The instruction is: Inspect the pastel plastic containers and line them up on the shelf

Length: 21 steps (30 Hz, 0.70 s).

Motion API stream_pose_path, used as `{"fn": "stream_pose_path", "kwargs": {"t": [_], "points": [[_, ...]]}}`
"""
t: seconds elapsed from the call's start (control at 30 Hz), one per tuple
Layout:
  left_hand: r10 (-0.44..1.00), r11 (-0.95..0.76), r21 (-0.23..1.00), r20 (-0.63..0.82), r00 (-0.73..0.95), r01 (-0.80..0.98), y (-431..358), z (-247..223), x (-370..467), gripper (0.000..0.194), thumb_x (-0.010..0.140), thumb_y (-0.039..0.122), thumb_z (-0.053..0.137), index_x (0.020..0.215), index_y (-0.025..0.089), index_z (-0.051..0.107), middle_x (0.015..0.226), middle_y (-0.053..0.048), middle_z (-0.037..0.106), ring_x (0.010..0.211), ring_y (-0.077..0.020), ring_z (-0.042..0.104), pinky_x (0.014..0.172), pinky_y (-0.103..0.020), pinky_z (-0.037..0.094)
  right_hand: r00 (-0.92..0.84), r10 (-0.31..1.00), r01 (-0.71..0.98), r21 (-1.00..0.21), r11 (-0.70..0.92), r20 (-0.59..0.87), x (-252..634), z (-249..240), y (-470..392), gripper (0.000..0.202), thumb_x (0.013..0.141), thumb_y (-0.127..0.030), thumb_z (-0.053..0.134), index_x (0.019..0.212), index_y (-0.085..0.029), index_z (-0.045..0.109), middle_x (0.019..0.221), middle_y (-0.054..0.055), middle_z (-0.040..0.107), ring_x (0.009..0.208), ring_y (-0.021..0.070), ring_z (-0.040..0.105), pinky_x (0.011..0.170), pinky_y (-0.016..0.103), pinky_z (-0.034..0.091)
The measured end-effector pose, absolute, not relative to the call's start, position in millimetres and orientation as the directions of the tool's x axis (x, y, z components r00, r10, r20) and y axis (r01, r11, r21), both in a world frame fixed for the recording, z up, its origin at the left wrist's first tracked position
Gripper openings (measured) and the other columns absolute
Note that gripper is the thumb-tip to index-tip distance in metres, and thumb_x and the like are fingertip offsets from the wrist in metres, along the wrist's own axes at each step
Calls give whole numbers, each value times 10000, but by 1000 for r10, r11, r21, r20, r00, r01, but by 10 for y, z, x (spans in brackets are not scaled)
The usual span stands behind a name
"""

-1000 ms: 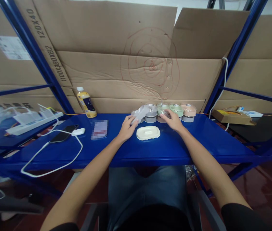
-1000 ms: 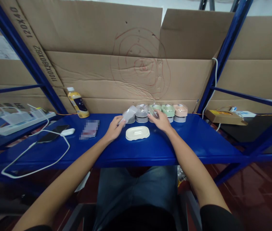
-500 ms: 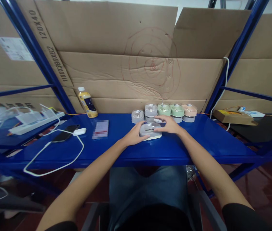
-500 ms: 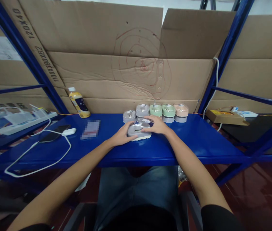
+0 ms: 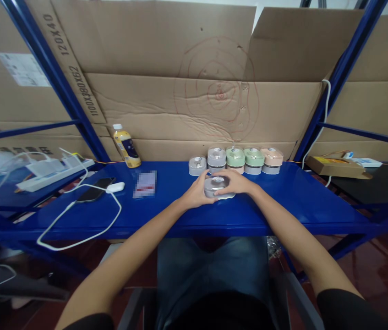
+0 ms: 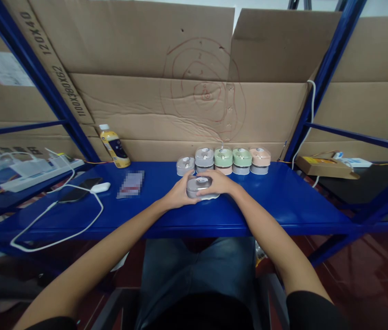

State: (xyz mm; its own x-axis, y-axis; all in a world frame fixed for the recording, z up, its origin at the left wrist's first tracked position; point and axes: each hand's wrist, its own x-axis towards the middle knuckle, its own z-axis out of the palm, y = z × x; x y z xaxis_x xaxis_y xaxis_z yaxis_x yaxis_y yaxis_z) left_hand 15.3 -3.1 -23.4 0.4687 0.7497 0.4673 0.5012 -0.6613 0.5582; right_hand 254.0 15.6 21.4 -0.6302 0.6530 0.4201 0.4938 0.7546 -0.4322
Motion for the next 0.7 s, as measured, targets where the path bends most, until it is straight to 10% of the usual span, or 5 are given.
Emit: {"fn": "stream_pose_path", "kwargs": {"t": [0.3, 0.43, 0.7], "points": [[763, -644, 543, 506, 402, 540, -140, -15, 85, 906, 671, 449, 886, 1443, 184, 492, 1460, -170, 610, 1351, -378, 590, 1152, -517, 462, -516, 673, 490, -462, 740, 530, 2556, 186, 123, 720, 729, -617, 853, 1331, -254, 699, 1301, 77, 719, 1168, 289, 677, 1047, 430, 539], [771, -491, 622, 637, -29, 610, -53, 196, -45, 822, 718, 461, 863, 1403, 191, 497, 1430, -152, 628, 1331, -341, 602, 1146, -464, 463, -154, 696, 573, -510, 641, 701, 2829, 365, 215, 453, 1042, -540, 445, 1235, -210, 688, 1291, 118, 704, 1206, 271, 631, 1092, 423, 478], [772, -33, 779, 418, -479, 626, 629, 448, 197, 876, 781, 440, 852, 1439, 85, 398, 1439, -302, 512, 1411, -416, 494, 1147, -502, 419, 679, 447, 620, -781, 76, 582, 3966, 290, 696, 502, 989, -506, 420, 1275, -134, 598, 1413, 249, 530, 1373, 392, 482, 1161, 568, 347]]}}
